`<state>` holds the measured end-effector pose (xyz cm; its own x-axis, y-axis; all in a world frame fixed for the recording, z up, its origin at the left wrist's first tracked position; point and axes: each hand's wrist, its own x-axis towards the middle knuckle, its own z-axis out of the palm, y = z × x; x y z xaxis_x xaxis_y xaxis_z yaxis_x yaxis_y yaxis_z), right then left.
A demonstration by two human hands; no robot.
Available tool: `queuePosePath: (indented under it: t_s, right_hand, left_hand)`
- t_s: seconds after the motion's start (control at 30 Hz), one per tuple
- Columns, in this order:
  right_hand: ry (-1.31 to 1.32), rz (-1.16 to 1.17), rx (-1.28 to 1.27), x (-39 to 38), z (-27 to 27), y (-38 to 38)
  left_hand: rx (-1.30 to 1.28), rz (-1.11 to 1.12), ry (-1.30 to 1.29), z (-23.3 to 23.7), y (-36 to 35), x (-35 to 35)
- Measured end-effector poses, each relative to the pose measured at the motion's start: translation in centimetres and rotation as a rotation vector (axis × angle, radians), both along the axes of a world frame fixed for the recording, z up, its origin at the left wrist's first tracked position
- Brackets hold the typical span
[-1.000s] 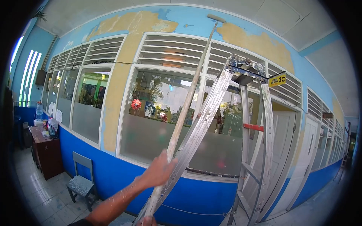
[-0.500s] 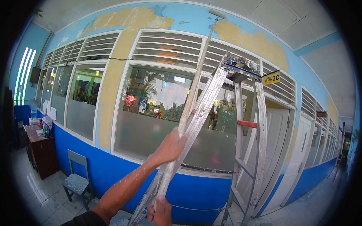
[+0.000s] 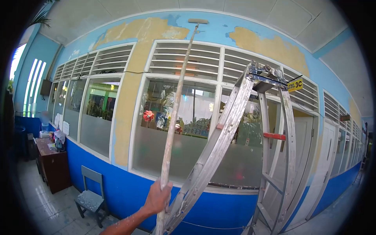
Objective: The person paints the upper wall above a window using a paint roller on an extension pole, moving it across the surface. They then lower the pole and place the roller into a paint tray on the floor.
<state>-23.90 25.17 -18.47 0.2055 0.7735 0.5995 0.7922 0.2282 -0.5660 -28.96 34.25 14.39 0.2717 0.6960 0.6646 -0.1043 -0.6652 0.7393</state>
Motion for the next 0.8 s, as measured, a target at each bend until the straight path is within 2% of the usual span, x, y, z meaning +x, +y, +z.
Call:
queuePosePath:
  t_s: [0.03,0.1,0.17,0.2,0.27,0.33,0.37,0.4,0.47,0.5,0.57,0.63,0.73,0.8]
  right_hand:
    - [-0.152,-0.027,0.062,0.6,0.9,2.4]
    - [-0.233,0.015,0.29,1.8,7.7,7.1]
    - [0.383,0.31,0.038,-1.2,21.0,5.9]
    - [0.7,0.369,-0.051,-2.7,27.6,5.2]
    - [0.738,0.371,-0.032,-4.5,29.9,8.4]
    - [0.735,0.38,-0.013,-6.4,29.7,9.6]
    - [0.71,0.39,-0.005,-7.7,28.7,8.9]
    - [0.683,0.401,0.001,-8.7,27.2,8.7]
    - [0.029,0.141,0.417,-9.7,17.8,10.2]
    - [0.152,0.092,0.314,-10.7,15.8,10.1]
    - [0.401,-0.008,0.078,-13.4,13.3,8.2]
    - [0.707,0.223,-0.094,-13.2,20.1,9.1]
    - [0.688,0.342,-0.014,-11.6,28.5,12.4]
    - [0.716,0.376,0.014,-11.0,30.9,14.6]
  left_hand:
    - [-0.033,0.002,-0.005,1.3,1.7,-0.3]
    - [0.217,0.04,-0.063,4.1,8.0,0.3]
    - [0.059,-0.089,-0.04,10.0,9.0,-1.1]
    - [0.09,-0.125,-0.057,12.3,10.4,-1.7]
    - [0.116,-0.147,-0.065,14.8,12.7,-2.9]
    - [0.104,-0.122,-0.047,15.5,14.3,-4.7]
    - [0.109,-0.118,-0.009,14.6,13.2,-6.5]
    - [0.142,-0.025,0.016,12.6,13.3,-7.4]
    - [0.241,0.094,0.016,5.7,13.2,-8.7]
    - [0.313,0.12,-0.011,3.2,13.2,-9.3]
    - [0.223,0.033,0.037,3.3,13.3,-10.8]
    - [0.19,-0.005,0.054,4.7,14.2,-11.5]
    - [0.244,-0.02,-0.003,13.2,18.9,-9.4]
    - [0.196,-0.073,-0.01,17.2,19.2,-9.3]
